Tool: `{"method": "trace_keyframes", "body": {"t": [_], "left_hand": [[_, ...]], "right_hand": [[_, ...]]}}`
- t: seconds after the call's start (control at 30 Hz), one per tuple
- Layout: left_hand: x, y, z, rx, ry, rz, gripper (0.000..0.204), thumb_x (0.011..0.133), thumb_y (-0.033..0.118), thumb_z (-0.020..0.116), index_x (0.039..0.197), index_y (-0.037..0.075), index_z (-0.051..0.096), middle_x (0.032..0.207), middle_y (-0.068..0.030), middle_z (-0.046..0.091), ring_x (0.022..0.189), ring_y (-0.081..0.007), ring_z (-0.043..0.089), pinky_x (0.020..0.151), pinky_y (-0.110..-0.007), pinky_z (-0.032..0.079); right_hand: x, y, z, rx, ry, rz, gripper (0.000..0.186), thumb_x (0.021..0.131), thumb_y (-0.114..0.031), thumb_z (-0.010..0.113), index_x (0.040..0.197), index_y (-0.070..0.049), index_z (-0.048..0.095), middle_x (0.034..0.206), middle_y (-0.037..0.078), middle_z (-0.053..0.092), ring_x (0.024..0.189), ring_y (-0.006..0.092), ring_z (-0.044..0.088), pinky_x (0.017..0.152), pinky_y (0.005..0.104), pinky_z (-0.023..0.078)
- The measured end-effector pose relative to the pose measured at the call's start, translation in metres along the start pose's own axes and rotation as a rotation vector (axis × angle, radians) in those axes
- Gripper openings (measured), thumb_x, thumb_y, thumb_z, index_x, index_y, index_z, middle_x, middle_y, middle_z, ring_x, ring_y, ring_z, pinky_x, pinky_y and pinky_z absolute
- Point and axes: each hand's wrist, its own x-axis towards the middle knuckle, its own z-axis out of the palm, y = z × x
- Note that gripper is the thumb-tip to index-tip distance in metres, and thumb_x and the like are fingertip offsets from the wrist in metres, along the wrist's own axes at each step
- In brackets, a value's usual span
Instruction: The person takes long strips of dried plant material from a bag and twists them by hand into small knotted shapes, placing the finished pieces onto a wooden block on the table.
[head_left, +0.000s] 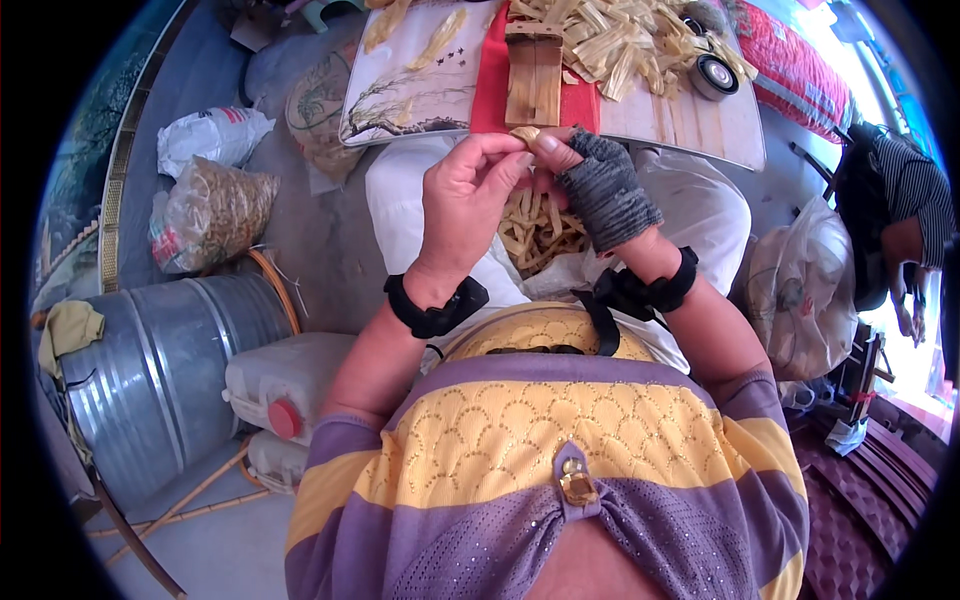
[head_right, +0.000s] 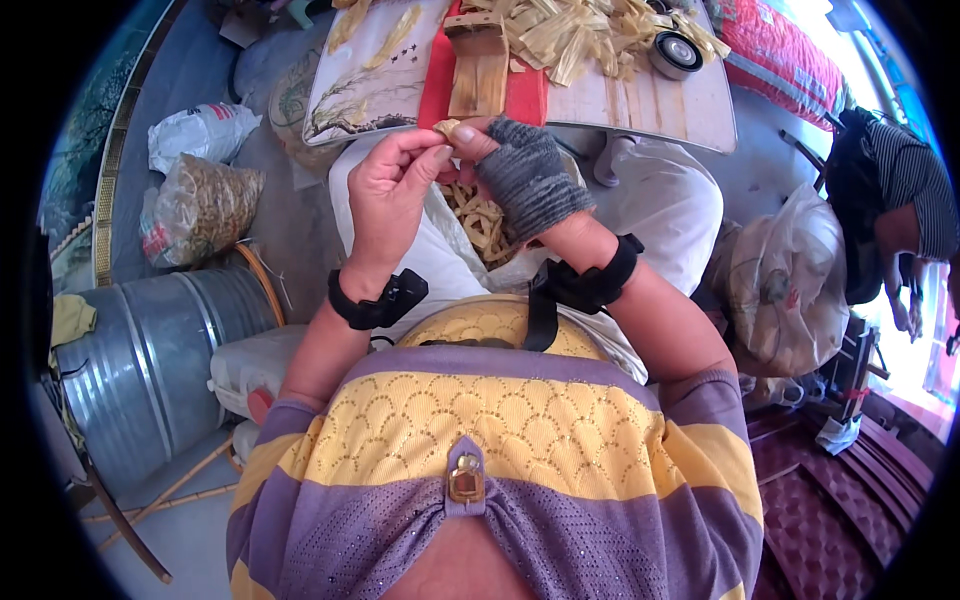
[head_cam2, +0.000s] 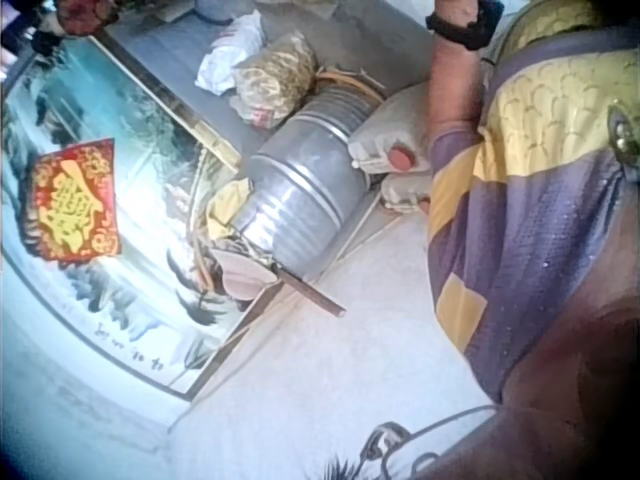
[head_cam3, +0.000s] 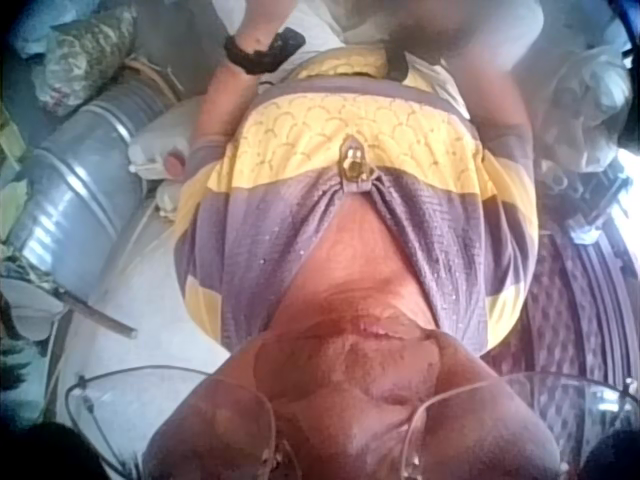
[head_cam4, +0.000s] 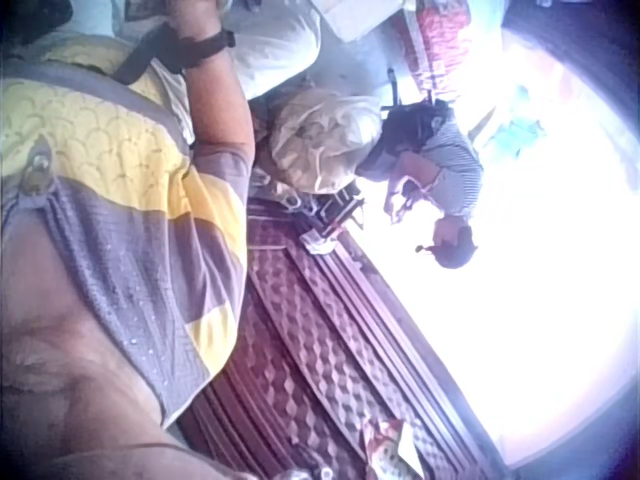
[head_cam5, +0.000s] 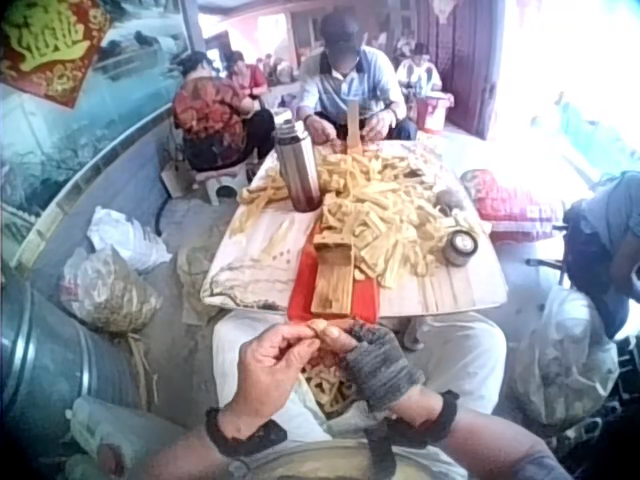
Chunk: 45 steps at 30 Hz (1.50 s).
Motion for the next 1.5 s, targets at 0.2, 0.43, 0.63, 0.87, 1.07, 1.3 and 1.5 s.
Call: {"method": "trace_keyframes", "body": {"t": [0.2,0.43,0.63,0.87,1.07,1.3,1.5], "left_hand": [[0.012,0.009,-0.021,0.173,-0.004,0.069,0.006,0.083,0.001,0.058,0.088,-0.002,0.060,0.074,-0.0031,0.061,0.064,-0.0080,0.059,0.060,-0.020,0.049],[0.014,0.009,-0.035,0.747,-0.017,0.336,0.023,0.076,-0.003,0.061,0.099,0.003,0.061,0.092,-0.0084,0.061,0.080,-0.0180,0.061,0.071,-0.027,0.049],[0.003,0.008,-0.020,0.906,-0.266,0.312,0.033,0.072,-0.002,0.058,0.104,0.008,0.056,0.101,-0.0105,0.056,0.083,-0.0305,0.059,0.071,-0.037,0.048],[0.017,-0.030,-0.044,1.158,-0.278,0.481,0.016,0.074,0.009,0.054,0.090,0.010,0.054,0.080,-0.0070,0.053,0.066,-0.0262,0.057,0.058,-0.037,0.045],[0.041,-0.054,-0.051,1.065,-0.214,0.599,0.015,0.077,0.010,0.057,0.091,0.008,0.054,0.078,-0.0094,0.056,0.069,-0.0281,0.057,0.059,-0.037,0.045],[0.063,-0.047,-0.029,-0.124,-0.321,-0.291,0.018,0.092,0.017,0.047,0.106,0.006,0.048,0.068,0.0063,0.040,0.055,-0.0028,0.037,0.060,-0.021,0.043],[0.082,-0.039,-0.025,0.162,-0.211,-0.215,0.020,0.091,0.020,0.049,0.106,0.007,0.051,0.066,0.0058,0.040,0.055,-0.0019,0.038,0.053,-0.019,0.040]], "right_hand": [[0.022,0.018,-0.037,0.631,-0.032,0.166,0.031,0.086,-0.037,0.051,0.073,-0.008,0.052,0.055,-0.002,0.045,0.043,0.0085,0.038,0.042,0.0211,0.028],[0.011,0.014,-0.021,-0.265,0.025,-0.175,0.006,0.080,-0.010,0.055,0.084,-0.006,0.058,0.075,0.006,0.053,0.061,0.0190,0.052,0.057,0.0277,0.043],[0.010,0.018,-0.001,-0.146,-0.038,-0.112,0.025,0.080,-0.027,0.061,0.085,-0.002,0.059,0.065,0.005,0.056,0.064,0.0115,0.053,0.059,0.0267,0.044],[0.004,0.026,0.004,-0.335,-0.188,0.043,0.032,0.078,-0.030,0.060,0.077,0.002,0.059,0.060,0.012,0.055,0.057,0.0200,0.052,0.058,0.0322,0.042],[0.009,0.016,0.009,-0.424,-0.105,-0.262,0.027,0.076,-0.026,0.060,0.079,0.001,0.060,0.067,0.017,0.057,0.063,0.0276,0.056,0.061,0.0344,0.044],[0.054,0.018,-0.039,-0.905,0.079,-0.405,0.022,0.082,-0.023,0.053,0.084,-0.004,0.063,0.074,0.015,0.059,0.072,0.0300,0.059,0.065,0.0366,0.047],[0.079,0.018,-0.041,-0.981,0.142,-0.441,0.022,0.083,-0.025,0.052,0.084,-0.006,0.063,0.079,0.015,0.060,0.073,0.0315,0.059,0.066,0.0383,0.047]]}}
